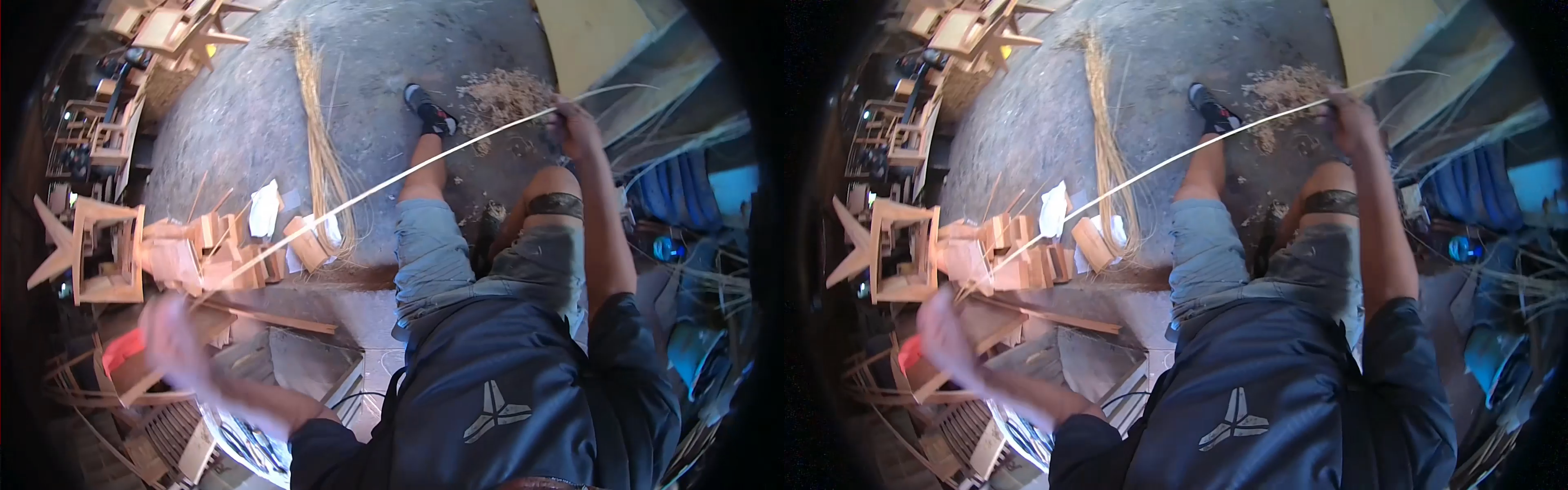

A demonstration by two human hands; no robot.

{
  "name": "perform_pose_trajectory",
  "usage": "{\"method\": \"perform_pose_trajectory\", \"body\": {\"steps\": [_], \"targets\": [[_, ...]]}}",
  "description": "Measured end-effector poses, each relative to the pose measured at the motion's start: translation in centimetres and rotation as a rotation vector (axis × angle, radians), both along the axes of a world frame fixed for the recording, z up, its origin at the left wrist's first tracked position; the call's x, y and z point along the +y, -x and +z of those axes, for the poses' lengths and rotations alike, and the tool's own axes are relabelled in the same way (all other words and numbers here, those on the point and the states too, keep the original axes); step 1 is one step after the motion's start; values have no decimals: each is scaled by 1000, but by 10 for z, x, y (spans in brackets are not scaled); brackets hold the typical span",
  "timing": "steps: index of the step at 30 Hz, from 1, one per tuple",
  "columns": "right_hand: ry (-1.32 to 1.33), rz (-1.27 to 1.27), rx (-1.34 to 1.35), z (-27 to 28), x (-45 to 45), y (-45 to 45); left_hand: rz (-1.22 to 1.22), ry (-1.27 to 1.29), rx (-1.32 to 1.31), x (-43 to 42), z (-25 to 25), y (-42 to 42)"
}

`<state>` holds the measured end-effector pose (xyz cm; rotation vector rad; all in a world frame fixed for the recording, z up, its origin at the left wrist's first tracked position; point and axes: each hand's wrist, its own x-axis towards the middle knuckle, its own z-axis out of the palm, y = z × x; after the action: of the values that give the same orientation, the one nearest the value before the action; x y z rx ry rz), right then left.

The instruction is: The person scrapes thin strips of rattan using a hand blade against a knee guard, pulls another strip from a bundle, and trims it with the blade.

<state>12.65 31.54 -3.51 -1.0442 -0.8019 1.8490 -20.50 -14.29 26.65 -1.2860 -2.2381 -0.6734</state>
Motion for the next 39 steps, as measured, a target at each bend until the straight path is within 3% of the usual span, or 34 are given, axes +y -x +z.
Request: {"method": "perform_pose_trajectory", "body": {"steps": [1, 2, 5, 8, 10, 16, 20, 29, 32, 39], "targets": [[2, -17, 24, 4, -14, 11, 219, -54, 178, -4, 20, -22], [11, -29, 36, 1, -21, 13, 327, -188, 119, -10, 28, -32], [29, -49, 96, -21, -21, 21, 274, -184, 27, -1, 21, -17], [26, -52, 100, -33, -10, 2, 253, -12, -170, -4, -23, 57], [10, -57, 103, -37, -5, -10, 128, -30, -242, 6, -59, 80], [-105, -152, 165, -35, -3, -30, 94, -109, -245, 16, -127, 93], [-161, -197, 261, -38, -3, -36, 87, -98, -119, 21, -131, 84], [-193, -205, 253, -37, -6, -51, 70, -90, -167, 27, -135, 85], [-145, -259, 148, -31, -13, -54, 118, -86, -87, 20, -143, 111], [-176, -211, 226, -23, -22, -61, 184, 38, -124, 9, -154, 159]]}}
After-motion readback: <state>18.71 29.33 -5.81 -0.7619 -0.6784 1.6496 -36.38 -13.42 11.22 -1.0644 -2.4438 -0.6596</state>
